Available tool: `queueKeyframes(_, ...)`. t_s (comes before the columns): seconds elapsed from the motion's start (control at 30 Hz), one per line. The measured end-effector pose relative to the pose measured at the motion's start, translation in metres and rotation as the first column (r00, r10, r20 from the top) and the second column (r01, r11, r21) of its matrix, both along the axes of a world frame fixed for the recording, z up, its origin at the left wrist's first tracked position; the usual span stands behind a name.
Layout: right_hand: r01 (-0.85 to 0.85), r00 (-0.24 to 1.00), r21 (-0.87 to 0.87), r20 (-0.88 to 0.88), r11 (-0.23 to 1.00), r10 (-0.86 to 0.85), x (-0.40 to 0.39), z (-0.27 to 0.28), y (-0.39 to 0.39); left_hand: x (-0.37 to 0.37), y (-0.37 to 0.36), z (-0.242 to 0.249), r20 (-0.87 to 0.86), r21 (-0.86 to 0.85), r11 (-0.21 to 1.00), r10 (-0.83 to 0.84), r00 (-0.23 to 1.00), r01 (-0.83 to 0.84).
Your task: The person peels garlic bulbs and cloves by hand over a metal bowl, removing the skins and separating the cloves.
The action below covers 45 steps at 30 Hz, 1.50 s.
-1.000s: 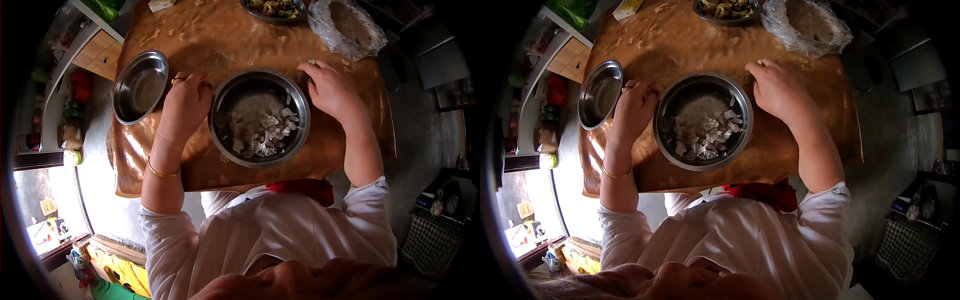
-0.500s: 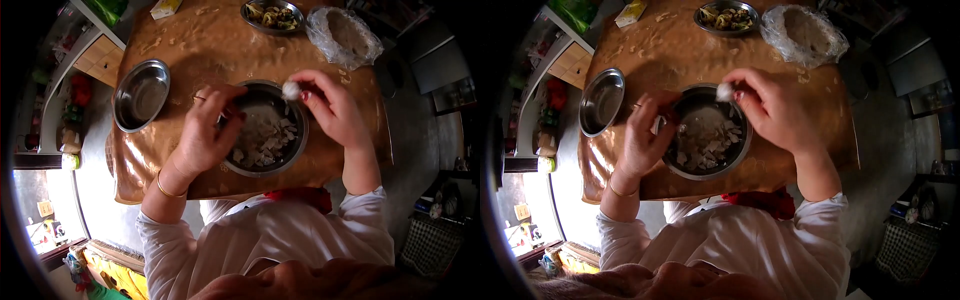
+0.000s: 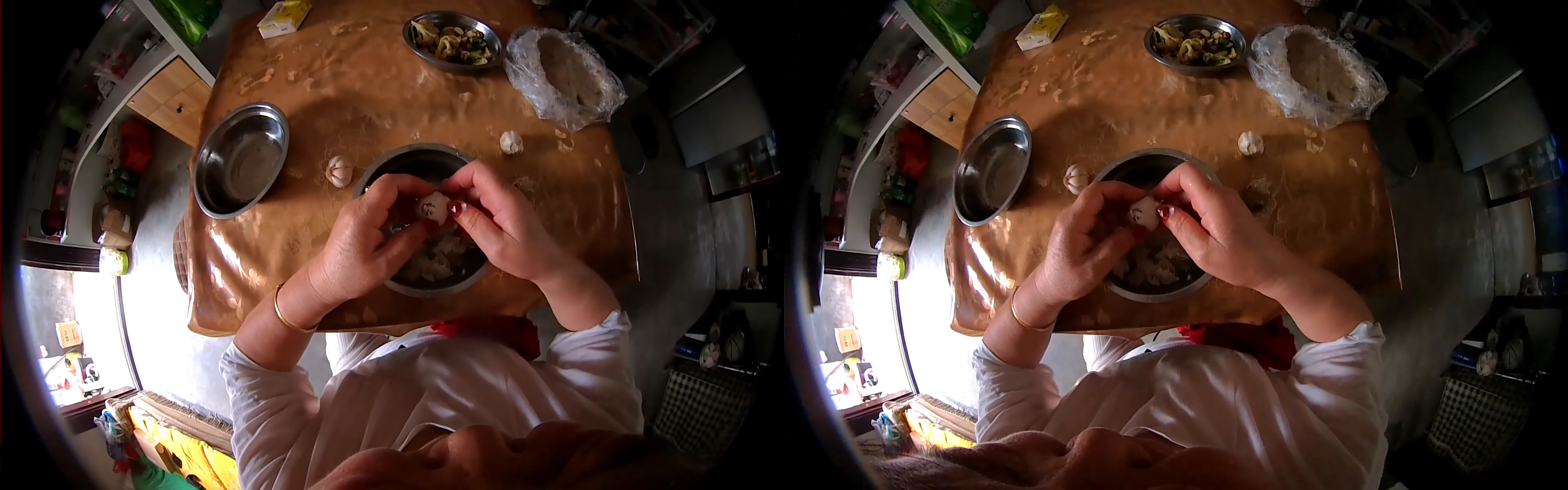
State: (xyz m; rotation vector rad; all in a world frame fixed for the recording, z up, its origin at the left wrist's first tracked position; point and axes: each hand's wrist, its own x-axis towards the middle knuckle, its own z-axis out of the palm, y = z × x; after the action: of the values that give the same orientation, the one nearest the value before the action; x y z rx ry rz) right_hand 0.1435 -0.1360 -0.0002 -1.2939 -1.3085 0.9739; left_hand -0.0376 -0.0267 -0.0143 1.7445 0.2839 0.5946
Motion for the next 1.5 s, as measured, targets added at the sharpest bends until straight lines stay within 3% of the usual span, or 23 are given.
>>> queueKeyframes(0.13, 0.026, 0.986, 0.085, 0.162, 0.996, -0.04, -0.003, 0.004, -0.003, -0.002, 0.001, 0.001, -0.068, -0.042, 0.999, -0.023, 0.997, 0.02)
queueKeyframes(0.33, 0.011, 0.907, 0.312, 0.397, 0.95, -0.141, -0.004, -0.006, 0.001, 0.002, 0.003, 0.001, -0.09, 0.18, 0.983, 0.057, 0.994, -0.04)
queueKeyframes(0.4, 0.005, 0.89, 0.35, 0.426, 0.937, -0.164, -0.005, -0.006, 0.001, 0.002, 0.001, 0.002, -0.101, 0.181, 0.981, 0.091, 0.991, -0.071)
queueKeyframes(0.63, 0.0, 0.867, 0.329, 0.47, 0.944, -0.164, -0.005, -0.007, 0.0, 0.002, -0.002, 0.005, -0.069, 0.411, 0.903, 0.17, 0.983, -0.127)
queueKeyframes(0.73, -0.008, 0.837, 0.331, 0.519, 0.944, -0.174, -0.004, -0.007, 0.0, 0.005, -0.005, -0.003, 0.021, 0.479, 0.859, 0.197, 0.98, -0.182)
queueKeyframes(0.9, -0.04, 0.868, 0.36, 0.475, 0.932, -0.146, 0.001, -0.009, 0.003, 0.003, -0.003, -0.001, -0.002, 0.454, 0.876, 0.183, 0.983, -0.162)
queueKeyframes(1.0, -0.037, 0.914, 0.257, 0.399, 0.966, -0.071, 0.005, -0.009, 0.003, 0.005, -0.001, 0.001, 0.017, 0.481, 0.862, 0.174, 0.985, -0.161)
queueKeyframes(1.4, -0.076, 0.844, 0.318, 0.526, 0.945, -0.109, -0.004, -0.01, 0.002, 0.004, -0.008, 0.0, -0.049, 0.556, 0.817, 0.215, 0.975, -0.152)
queueKeyframes(1.5, -0.11, 0.768, 0.348, 0.624, 0.931, -0.143, -0.004, -0.011, 0.003, 0.005, -0.008, -0.003, -0.032, 0.573, 0.804, 0.214, 0.976, -0.157)
